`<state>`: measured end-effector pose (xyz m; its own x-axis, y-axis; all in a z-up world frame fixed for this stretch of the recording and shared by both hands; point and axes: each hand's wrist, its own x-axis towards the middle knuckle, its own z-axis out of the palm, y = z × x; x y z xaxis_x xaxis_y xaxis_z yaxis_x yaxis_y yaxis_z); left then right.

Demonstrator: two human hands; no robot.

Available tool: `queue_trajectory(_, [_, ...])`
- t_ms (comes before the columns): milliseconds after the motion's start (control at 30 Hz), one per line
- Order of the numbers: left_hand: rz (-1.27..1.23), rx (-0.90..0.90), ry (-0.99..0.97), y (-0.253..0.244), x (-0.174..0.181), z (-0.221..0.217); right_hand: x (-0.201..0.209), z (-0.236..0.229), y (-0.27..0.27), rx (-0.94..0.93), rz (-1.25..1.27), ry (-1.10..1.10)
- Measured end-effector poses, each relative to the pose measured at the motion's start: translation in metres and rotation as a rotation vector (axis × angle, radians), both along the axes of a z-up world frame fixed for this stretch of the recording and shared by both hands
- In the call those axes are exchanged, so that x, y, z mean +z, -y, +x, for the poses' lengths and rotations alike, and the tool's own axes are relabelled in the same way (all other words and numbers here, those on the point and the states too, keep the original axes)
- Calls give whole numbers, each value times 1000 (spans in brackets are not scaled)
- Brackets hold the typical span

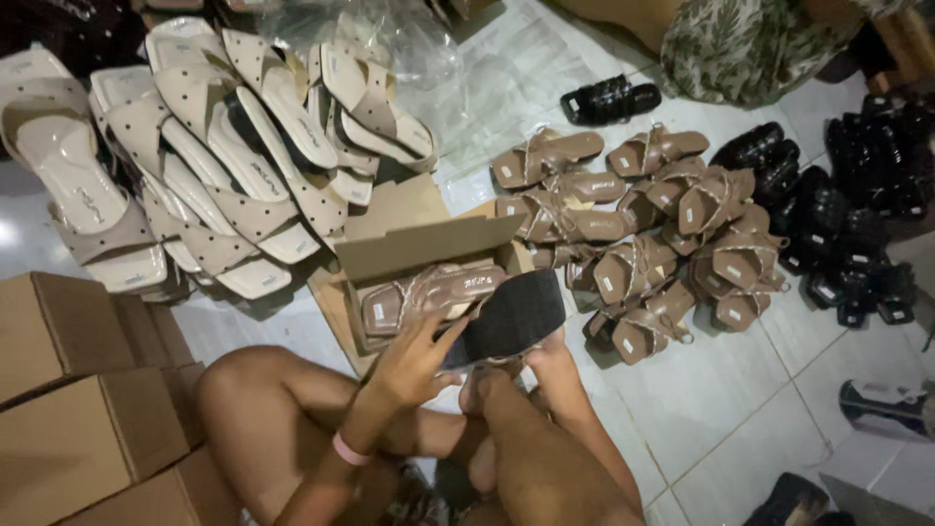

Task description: The person sits on the floor and repeatedly packs pairs of brown sandals into small cardboard boxes. They pick up a pair of sandals, place them inside a box, close the lid, and then move the box aside. This process is repeated multiple times with different pairs of sandals.

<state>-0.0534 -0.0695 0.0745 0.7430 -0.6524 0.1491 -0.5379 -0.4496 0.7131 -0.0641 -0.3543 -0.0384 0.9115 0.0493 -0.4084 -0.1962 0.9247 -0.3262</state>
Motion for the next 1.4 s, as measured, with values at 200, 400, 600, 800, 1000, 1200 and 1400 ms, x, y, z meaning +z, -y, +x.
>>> queue_trajectory(200, [-73, 78, 7, 4, 6, -16, 47, -1, -17, 51, -87, 321])
queue_trajectory(400, [-189, 51, 86, -16, 40, 0, 54, 10, -9, -82, -150, 339])
queue_trajectory(600, [41, 321, 103, -53, 45, 23, 71, 49, 21, 86, -946, 53])
queue_trajectory(800, [209, 282, 191, -44, 25, 35, 93, 48, 6, 216, -1985, 503])
queue_trajectory(1000, [266, 346, 160, -48, 16, 39, 117, 47, -2, 512, -2086, 422])
queue_trajectory(1200, [468, 403, 53, -32, 3, 42, 119, 58, -5, 544, -1893, 319])
queue_trajectory(1400, [179, 325, 134, -53, -6, 33, 101, 53, 1, 521, -2011, 401])
